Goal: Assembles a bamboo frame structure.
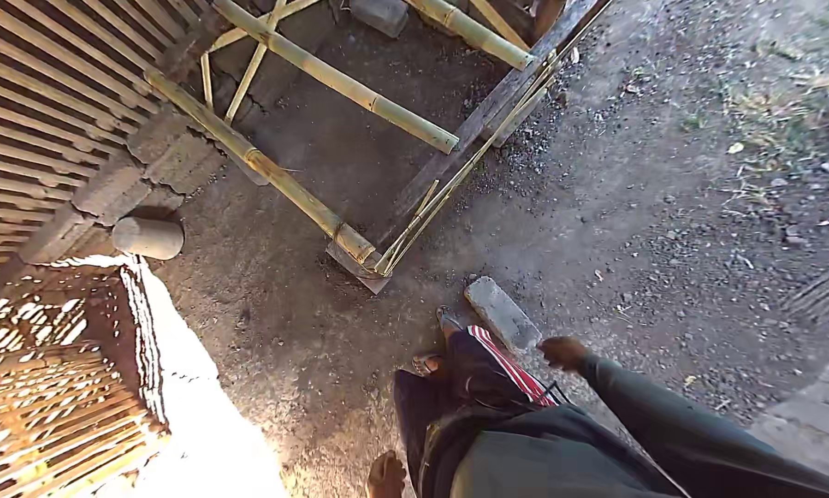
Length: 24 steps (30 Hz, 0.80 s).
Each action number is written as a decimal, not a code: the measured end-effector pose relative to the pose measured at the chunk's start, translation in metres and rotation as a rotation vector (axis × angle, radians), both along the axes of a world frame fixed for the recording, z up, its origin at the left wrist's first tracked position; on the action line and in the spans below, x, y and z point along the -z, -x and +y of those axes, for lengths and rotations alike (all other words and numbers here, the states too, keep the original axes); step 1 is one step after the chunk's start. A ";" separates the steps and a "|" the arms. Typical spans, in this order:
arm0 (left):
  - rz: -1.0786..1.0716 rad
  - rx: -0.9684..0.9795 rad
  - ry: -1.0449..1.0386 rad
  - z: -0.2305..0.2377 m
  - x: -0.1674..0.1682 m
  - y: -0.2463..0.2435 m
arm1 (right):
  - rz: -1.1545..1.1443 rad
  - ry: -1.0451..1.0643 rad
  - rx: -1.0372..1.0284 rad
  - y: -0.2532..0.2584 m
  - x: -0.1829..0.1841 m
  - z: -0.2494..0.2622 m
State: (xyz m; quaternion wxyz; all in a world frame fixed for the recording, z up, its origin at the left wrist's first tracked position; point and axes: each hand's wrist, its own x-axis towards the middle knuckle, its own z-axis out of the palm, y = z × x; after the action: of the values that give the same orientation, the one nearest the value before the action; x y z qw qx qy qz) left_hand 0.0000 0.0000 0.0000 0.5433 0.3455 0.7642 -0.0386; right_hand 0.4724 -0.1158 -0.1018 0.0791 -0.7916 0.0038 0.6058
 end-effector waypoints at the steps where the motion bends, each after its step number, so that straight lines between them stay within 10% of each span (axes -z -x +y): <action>1: 0.024 0.080 -0.039 0.007 0.004 -0.013 | -0.035 -0.039 0.024 -0.016 0.001 0.021; 11: -0.033 0.207 -0.024 0.057 0.052 0.011 | -0.146 -0.156 0.038 -0.012 0.012 0.123; 18: -0.118 0.418 0.118 0.132 0.179 0.068 | -0.170 -0.097 -0.217 0.094 0.087 0.153; 24: -0.049 0.496 0.007 0.237 0.291 0.071 | -0.731 -0.662 -0.220 0.114 0.093 0.272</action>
State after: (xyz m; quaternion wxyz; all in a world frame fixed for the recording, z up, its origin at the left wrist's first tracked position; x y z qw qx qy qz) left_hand -0.0706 0.2371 -0.2913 0.5368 0.5214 0.6425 -0.1648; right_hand 0.3579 0.1560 -0.1945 0.2576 -0.8802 -0.2999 0.2625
